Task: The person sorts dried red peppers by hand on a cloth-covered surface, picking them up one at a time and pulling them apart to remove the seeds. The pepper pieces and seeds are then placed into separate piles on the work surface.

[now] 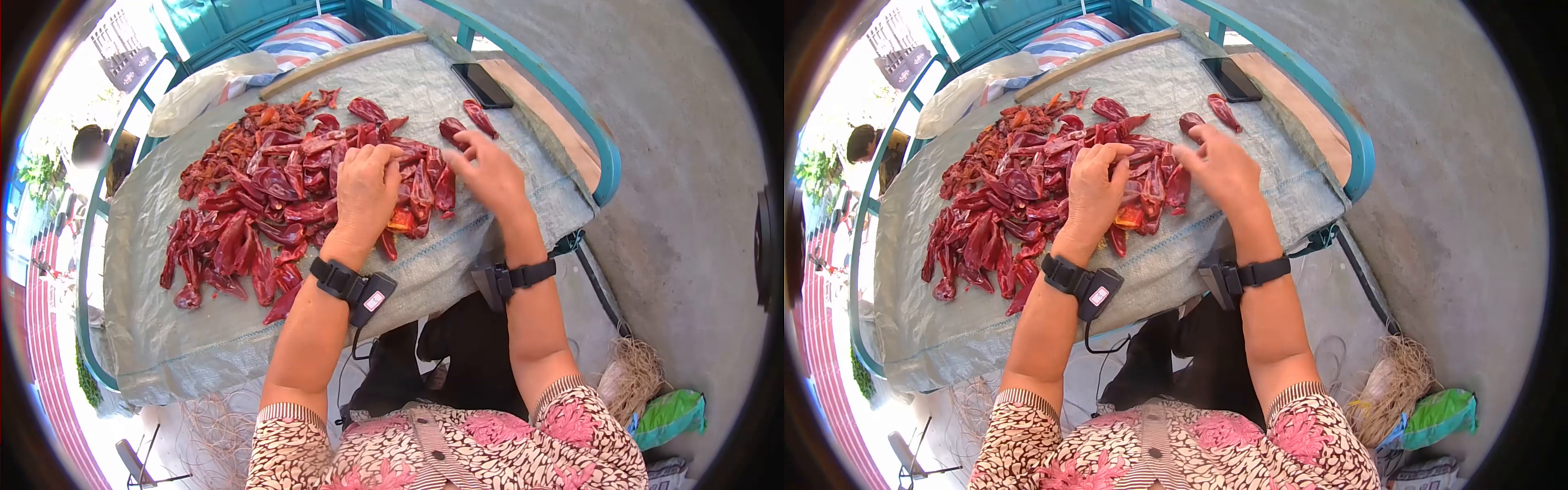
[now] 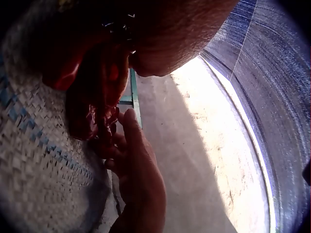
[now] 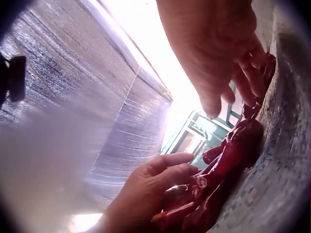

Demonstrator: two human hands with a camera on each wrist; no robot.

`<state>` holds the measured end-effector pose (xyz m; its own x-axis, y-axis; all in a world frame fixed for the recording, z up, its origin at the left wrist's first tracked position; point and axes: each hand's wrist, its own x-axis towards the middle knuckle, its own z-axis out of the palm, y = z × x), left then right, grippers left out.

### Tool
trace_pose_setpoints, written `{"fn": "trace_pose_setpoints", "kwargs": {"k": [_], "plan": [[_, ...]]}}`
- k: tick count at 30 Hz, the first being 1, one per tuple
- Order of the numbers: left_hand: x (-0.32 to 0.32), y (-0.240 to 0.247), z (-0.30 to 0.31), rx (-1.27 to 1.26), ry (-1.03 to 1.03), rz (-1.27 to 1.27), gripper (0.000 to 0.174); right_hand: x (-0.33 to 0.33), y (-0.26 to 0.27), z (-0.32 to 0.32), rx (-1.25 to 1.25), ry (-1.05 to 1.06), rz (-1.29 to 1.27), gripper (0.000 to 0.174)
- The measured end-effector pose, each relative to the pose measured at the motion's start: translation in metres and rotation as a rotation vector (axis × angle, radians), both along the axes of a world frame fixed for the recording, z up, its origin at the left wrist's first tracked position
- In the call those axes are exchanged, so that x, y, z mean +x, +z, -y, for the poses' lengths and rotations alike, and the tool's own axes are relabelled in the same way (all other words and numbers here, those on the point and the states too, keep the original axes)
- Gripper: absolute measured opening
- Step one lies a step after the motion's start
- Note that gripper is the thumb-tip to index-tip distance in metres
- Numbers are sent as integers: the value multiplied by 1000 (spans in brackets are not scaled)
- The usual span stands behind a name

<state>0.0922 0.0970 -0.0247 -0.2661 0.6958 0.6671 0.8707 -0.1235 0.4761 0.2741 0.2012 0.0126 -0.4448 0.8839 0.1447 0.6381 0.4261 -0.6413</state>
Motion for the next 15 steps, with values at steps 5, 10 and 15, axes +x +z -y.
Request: {"fn": "trace_pose_setpoints", "kwargs": {"k": [5,10,15], "plan": [[1,0,0,-19,4,4,18,-3,-14,8,7,124,147,62],[0,-1,-1,-9,-10,16,15,-2,-17,-6,-182,77,-48,63],[1,1,1,-34,-11,3,17,-4,-18,-11,283,-173,-362,42]]}}
